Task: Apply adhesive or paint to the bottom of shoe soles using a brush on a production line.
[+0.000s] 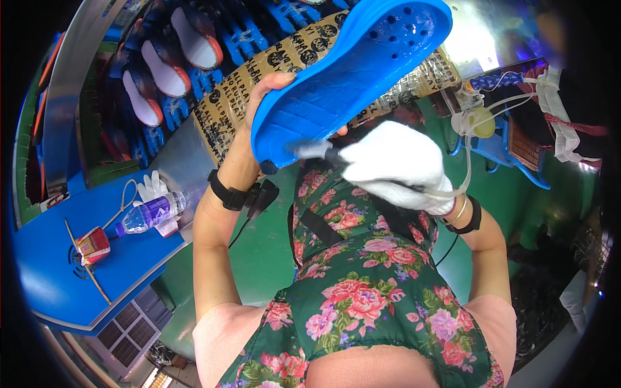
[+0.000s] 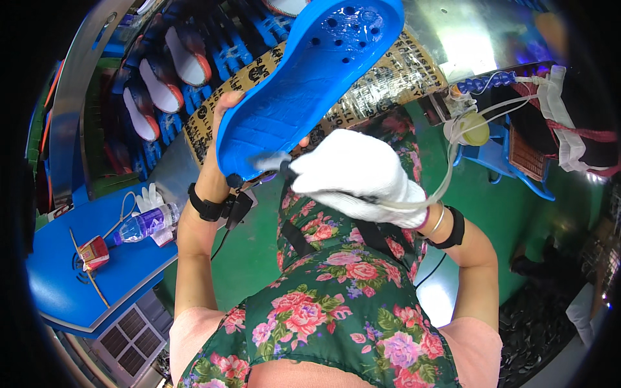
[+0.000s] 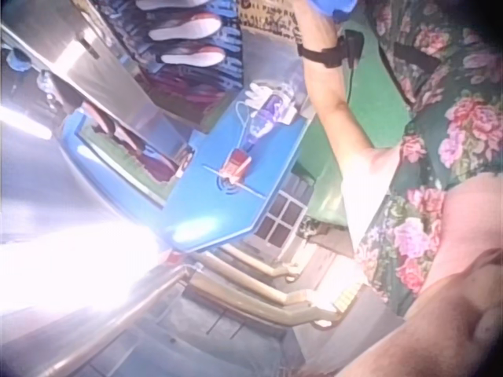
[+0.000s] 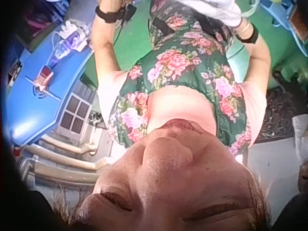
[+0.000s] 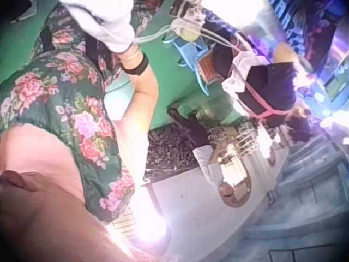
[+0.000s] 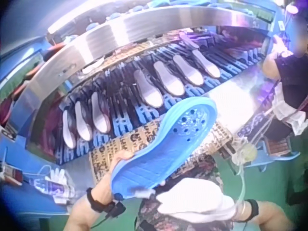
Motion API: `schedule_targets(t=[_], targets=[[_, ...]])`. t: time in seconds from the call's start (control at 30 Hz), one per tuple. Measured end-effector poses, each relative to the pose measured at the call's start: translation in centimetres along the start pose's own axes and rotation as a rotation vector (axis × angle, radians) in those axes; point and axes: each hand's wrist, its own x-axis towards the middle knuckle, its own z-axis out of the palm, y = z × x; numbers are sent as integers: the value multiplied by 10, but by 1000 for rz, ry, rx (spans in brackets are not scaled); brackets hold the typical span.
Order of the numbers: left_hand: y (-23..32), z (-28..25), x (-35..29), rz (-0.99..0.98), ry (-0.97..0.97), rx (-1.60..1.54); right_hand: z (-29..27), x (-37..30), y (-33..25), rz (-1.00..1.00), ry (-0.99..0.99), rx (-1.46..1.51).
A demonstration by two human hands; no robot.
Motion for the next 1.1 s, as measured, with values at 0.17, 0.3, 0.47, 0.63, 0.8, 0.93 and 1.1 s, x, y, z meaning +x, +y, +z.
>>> schedule_targets(t=[0.17, 0.3, 0.47, 0.63, 0.8, 0.93, 1.1], targets=[[2, -10, 3, 9, -17, 12, 9, -7, 4, -110, -83, -22], [5, -11, -2, 34, 138, 116, 5, 3, 9, -43, -24, -66], [10, -20, -3, 33, -128, -167, 11, 9, 3, 135, 0, 286], [10, -26, 17, 157, -30, 77, 30, 16, 4, 71, 43, 62], [-11, -31, 16, 172, -104, -179, 10, 12, -1, 383, 305, 476], [-31, -26, 13, 211, -21, -245, -25, 31, 27, 341, 285, 166], [-55, -13, 15, 207, 81, -79, -73, 56, 69, 30, 412, -292]])
